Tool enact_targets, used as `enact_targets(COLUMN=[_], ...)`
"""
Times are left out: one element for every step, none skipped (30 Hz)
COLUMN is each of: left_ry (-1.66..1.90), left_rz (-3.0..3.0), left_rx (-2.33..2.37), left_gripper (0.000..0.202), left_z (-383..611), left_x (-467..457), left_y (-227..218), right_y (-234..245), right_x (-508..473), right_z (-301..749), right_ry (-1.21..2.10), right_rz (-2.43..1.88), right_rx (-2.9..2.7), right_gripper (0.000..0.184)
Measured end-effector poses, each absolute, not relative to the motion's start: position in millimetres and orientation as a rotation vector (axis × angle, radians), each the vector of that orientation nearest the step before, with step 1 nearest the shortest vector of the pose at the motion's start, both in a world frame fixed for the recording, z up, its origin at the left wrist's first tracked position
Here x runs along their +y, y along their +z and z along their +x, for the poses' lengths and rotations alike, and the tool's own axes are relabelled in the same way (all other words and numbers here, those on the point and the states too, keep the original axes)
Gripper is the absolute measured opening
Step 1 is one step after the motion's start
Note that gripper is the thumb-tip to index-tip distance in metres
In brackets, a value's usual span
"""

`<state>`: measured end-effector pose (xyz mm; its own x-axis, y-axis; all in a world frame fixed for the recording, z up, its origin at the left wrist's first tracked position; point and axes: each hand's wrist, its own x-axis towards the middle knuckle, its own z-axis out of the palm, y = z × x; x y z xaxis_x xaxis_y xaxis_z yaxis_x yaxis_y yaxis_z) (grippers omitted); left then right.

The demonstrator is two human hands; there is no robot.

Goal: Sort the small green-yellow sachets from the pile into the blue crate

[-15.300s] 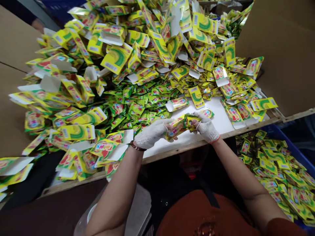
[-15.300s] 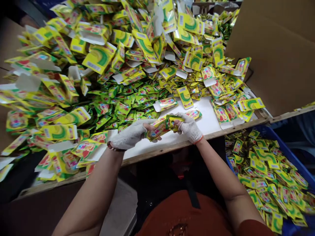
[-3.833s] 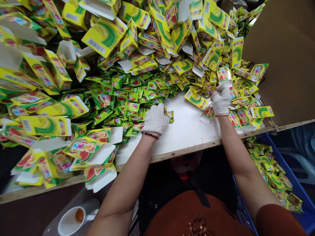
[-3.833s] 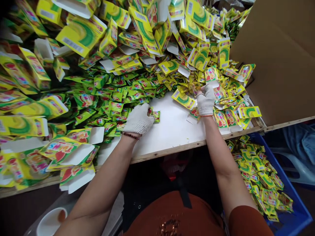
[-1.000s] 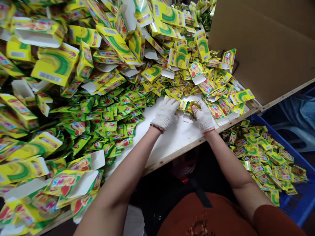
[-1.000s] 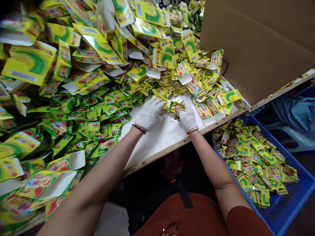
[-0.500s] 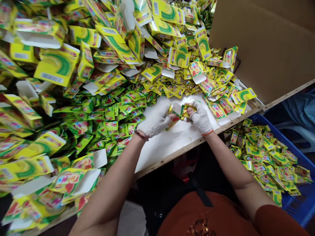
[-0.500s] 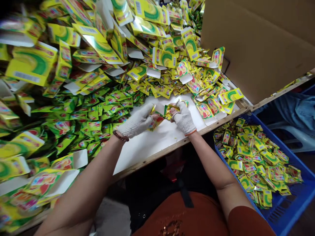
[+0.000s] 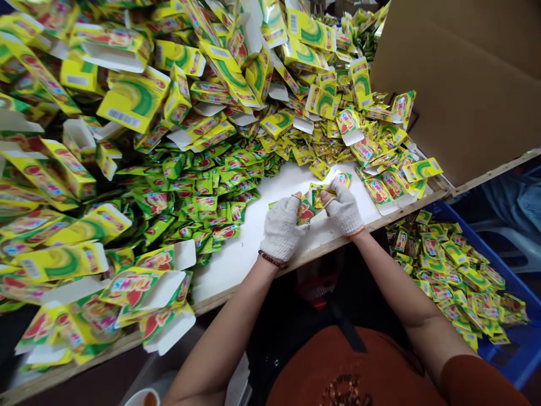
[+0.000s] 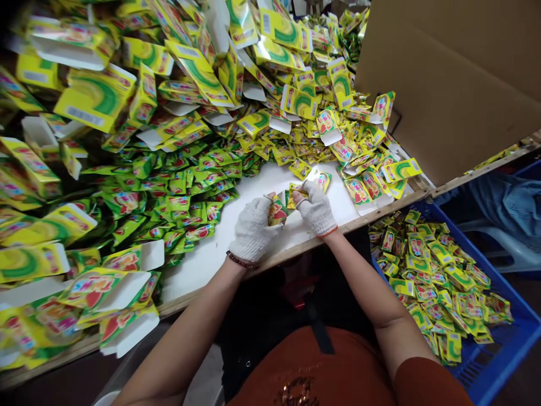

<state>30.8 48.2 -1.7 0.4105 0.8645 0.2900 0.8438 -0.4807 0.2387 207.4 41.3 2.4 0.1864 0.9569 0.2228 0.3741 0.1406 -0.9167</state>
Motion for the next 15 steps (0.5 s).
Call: enact_targets(left_ry=[0.582, 0.575, 0.560, 0.538, 0.514, 0.491, 0.473, 0.459, 0.449, 0.441, 0.437, 0.440, 0.451, 0.470, 0.499], left_rz=[2.603, 2.617, 2.638, 2.663, 2.688, 2.712, 2.733, 2.751, 2.764, 2.770, 2.769, 2.763, 2.753, 2.741, 2.726], left_rx=[1.546, 1.522, 1.492, 1.456, 1.421, 1.386, 1.355, 1.324, 1.291, 1.256, 1.222, 1.193, 1.171, 1.164, 1.180], left_gripper=[0.058, 0.058, 0.058, 0.059, 0.060, 0.060, 0.060, 0.059, 0.058, 0.057, 0.055, 0.053, 0.052, 0.050, 0.049], left_z=[28, 26, 24, 22, 20, 19, 19, 18, 18, 17, 17, 17, 17, 17, 17], left_x=[49, 49, 49, 50, 50, 50, 51, 51, 52, 53, 53, 54, 54, 54, 53], left_y=[0, 1, 2, 3, 2, 2, 2, 1, 1, 1, 1, 1, 2, 2, 1], right_y=[2, 1, 1, 1, 1, 2, 2, 3, 4, 6, 7, 9, 10, 12, 13], right_x=[41, 42, 42, 42, 42, 41, 39, 38, 36, 35, 34, 34, 34, 35, 35], right_z=[208, 209, 209, 208, 208, 207, 206, 206, 206, 206, 206, 207, 206, 205, 204], right_ry=[0.637, 0.572, 0.511, 0.452, 0.387, 0.317, 0.246, 0.180, 0.125, 0.084, 0.054, 0.033, 0.021, 0.015, 0.015], right_rz=[-1.433, -1.440, -1.443, -1.446, -1.453, -1.466, -1.490, -1.522, -1.557, -1.587, -1.606, -1.614, -1.617, -1.622, -1.635], right_rx=[-1.474, -1.583, -1.688, -1.783, -1.861, -1.923, -1.965, -1.996, -2.020, -2.040, -2.060, -2.080, -2.099, -2.113, -2.118], right_gripper=[0.023, 0.021, 0.020, 0.020, 0.021, 0.021, 0.020, 0.019, 0.019, 0.019, 0.018, 0.019, 0.019, 0.019, 0.019])
